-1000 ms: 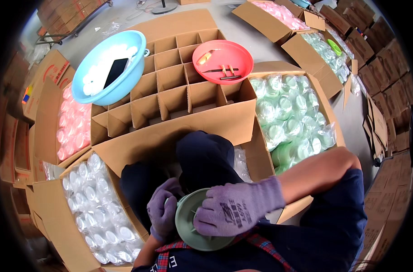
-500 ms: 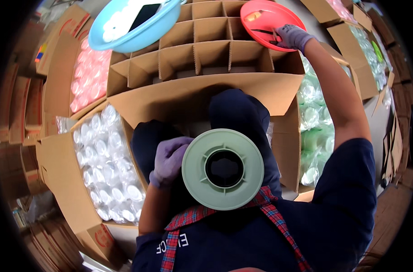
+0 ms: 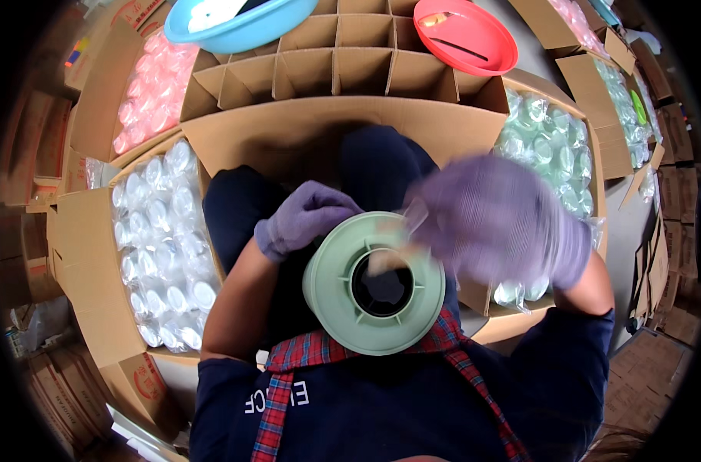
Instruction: The person assembles thermos flasks by inserting stainless steel inner liners into colored plastic outer shells. They then screw on the lids, place the assembled units into plastic bags, and set them aside in a box.
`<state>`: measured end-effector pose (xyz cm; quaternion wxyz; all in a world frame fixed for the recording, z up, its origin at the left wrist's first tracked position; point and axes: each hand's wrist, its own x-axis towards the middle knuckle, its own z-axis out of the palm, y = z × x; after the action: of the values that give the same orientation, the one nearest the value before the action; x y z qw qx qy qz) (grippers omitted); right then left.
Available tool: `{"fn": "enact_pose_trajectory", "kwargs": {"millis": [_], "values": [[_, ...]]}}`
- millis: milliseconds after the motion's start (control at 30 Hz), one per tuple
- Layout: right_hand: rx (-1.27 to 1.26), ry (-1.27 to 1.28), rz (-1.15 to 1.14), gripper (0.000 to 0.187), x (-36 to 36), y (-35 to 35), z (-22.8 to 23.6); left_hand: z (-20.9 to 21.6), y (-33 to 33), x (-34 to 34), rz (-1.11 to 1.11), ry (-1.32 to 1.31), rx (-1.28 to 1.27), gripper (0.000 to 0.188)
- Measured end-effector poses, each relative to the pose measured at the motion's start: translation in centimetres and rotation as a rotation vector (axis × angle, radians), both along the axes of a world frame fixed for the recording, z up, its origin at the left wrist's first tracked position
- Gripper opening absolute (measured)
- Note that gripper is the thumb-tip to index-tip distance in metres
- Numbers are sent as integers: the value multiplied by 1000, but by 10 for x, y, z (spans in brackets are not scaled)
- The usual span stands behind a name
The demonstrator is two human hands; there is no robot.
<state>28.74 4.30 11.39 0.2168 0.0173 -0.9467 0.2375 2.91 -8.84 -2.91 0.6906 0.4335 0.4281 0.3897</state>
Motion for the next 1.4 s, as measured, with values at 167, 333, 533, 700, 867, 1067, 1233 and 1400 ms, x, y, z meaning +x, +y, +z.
{"fn": "enact_pose_trajectory", "kwargs": {"millis": [167, 333, 533, 700, 867, 1067, 1233, 1400], "values": [[412, 48, 316, 38, 5, -48, 5, 1, 15, 18, -172, -22, -24, 27], [522, -22, 493, 29, 3, -60, 22, -3, 26, 40, -316, -24, -1, 28], [371, -56, 215, 23, 9, -72, -4, 24, -26, 57, 217, 510, 330, 26], [112, -79, -169, 26, 34, -89, -40, 58, -85, 70, 499, 934, 714, 19], [-113, -61, -327, 22, 42, -96, -54, 55, -98, 69, 444, 930, 520, 28], [-297, -79, -449, 17, 45, -90, -61, 55, -95, 78, 426, 993, 437, 31], [-169, 138, -397, 9, 69, -25, -22, 48, -96, 64, 644, 1019, 418, 19], [101, 154, -995, 19, 35, 118, -21, 39, -77, 19, 862, 789, 112, 32]]}}
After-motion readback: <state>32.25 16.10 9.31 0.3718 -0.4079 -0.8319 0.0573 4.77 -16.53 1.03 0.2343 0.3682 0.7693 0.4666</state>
